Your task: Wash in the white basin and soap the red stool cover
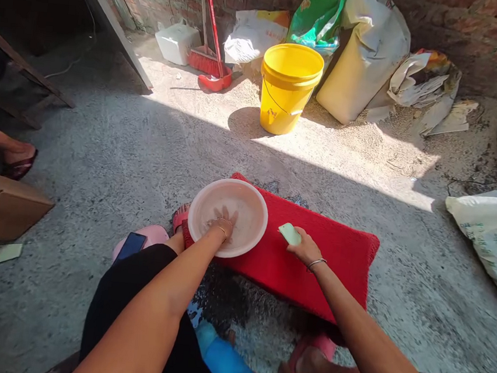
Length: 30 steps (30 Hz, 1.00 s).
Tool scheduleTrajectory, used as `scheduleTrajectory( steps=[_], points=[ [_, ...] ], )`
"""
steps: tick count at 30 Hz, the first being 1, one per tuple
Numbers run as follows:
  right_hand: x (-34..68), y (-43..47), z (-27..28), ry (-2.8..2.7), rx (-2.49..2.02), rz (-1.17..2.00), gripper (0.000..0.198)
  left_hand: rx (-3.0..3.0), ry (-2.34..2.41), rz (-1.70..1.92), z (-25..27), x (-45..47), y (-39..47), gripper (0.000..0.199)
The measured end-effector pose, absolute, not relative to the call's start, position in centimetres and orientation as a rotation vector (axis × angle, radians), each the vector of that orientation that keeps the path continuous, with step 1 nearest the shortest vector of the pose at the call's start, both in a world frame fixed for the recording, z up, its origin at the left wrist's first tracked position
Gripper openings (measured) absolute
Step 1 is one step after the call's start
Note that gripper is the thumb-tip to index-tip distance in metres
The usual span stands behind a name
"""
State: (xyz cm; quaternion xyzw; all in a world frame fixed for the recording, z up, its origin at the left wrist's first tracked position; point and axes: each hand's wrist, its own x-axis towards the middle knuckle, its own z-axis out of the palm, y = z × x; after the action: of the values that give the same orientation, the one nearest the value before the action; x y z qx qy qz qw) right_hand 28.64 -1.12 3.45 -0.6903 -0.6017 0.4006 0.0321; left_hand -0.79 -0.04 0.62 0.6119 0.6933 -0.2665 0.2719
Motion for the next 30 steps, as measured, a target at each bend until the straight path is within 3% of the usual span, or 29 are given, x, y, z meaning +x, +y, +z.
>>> scheduleTrajectory(
  steps=[5,9,16,24,30],
  points=[
    [23.4,2.2,4.4,-2.468,-2.181,0.766,0.067,1.648,1.851,-0.759,0.3,-0.9,0.1,0.127],
    [21.7,3.1,3.5,-2.686,-2.108,0.616,0.064,1.651,1.888,-0.826,0.3,-0.7,0.1,0.123],
    [31.2,1.0,3.3,-2.910,-2.048,0.419,0.067,1.629,1.901,-0.852,0.4,-0.4,0.3,0.122],
    [48.2,-3.0,7.0,-2.623,-2.825,0.301,0.047,1.664,1.848,-0.823,1.5,-0.7,0.6,0.118],
    [40.1,0.4,7.7,-2.703,-2.485,0.400,0.064,1.677,1.856,-0.792,1.8,-0.6,0.7,0.119]
  ],
)
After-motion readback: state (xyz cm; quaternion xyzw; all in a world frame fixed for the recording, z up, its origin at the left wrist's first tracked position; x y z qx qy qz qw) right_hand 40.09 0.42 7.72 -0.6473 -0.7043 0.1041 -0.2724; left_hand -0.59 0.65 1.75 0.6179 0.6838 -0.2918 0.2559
